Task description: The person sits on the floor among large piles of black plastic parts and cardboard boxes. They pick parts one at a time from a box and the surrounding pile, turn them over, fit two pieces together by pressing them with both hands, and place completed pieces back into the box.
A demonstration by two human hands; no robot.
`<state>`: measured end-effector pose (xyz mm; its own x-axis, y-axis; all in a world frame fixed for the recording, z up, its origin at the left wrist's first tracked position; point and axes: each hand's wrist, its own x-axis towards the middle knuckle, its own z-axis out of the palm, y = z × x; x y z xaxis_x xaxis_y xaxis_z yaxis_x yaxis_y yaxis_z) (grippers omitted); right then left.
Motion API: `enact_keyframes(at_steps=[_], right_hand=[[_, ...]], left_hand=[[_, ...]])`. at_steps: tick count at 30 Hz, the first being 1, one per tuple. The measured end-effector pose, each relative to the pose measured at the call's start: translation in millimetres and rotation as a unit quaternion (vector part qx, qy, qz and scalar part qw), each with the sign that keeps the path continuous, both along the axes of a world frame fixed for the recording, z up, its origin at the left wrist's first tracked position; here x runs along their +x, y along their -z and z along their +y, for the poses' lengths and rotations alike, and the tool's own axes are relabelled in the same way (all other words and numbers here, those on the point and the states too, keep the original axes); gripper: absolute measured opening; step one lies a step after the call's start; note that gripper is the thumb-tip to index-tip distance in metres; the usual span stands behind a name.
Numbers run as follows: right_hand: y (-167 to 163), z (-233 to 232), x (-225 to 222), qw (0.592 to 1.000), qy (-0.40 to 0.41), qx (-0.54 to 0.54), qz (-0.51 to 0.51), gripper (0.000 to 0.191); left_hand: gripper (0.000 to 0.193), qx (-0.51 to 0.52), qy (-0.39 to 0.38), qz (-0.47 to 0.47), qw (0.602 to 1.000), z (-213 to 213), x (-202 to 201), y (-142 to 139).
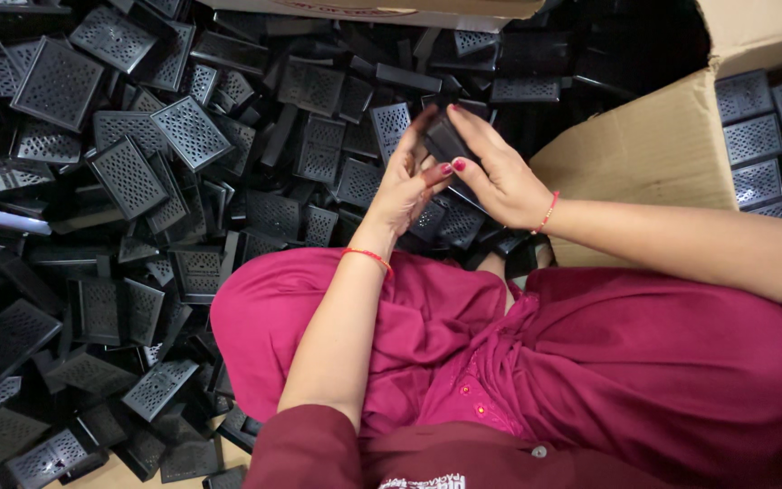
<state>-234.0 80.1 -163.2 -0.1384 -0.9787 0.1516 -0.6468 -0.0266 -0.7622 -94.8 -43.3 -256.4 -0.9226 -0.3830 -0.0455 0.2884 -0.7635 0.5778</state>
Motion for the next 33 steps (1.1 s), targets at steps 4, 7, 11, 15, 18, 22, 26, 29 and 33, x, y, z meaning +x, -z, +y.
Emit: enact_keyframes(at_steps=[4, 7, 11, 15, 18, 22, 26, 29, 33], right_hand=[[-1, -2, -2, 1.0, -0.002, 0.004, -0.003, 0.058], [-2, -3, -2, 1.0, 0.002, -0.001, 0.002, 0.057], [-3, -3, 1, 1.0, 0.009, -0.009, 0.011, 0.055], [-4, -4, 4, 0.999, 0.037, -0.023, 0.031, 0.055], [-4, -4, 3, 0.998, 0.041, -0.02, 0.035, 0.055], [0, -7, -3, 1.0, 0.007, -0.004, 0.019, 0.055], [4, -9, -5, 1.0, 0.007, -0.001, 0.017, 0.055], [5, -10, -4, 1.0, 0.008, 0.003, 0.012, 0.055], [-1, -10, -4, 1.0, -0.01, 0.009, 0.023, 0.064]], left_hand=[[0.086, -0.007, -0.002, -0.01, 1.0, -1, 0, 2], [0.086, -0.012, -0.012, -0.017, 1.0, 0, 0, 3], [0.088, -0.013, -0.027, -0.002, 1.0, 1, -1, 3], [0.089, -0.005, -0.037, 0.018, 0.999, -1, -1, 1], [0.089, -0.004, -0.042, 0.013, 0.999, -2, 0, -2], [0.087, 0.003, -0.043, 0.002, 0.999, -3, 0, -2], [0.089, -0.004, -0.038, -0.002, 0.999, -3, -2, 3], [0.089, -0.042, -0.044, -0.027, 0.998, -3, -3, 8], [0.084, -0.013, -0.04, -0.006, 0.999, -3, -3, 11]])
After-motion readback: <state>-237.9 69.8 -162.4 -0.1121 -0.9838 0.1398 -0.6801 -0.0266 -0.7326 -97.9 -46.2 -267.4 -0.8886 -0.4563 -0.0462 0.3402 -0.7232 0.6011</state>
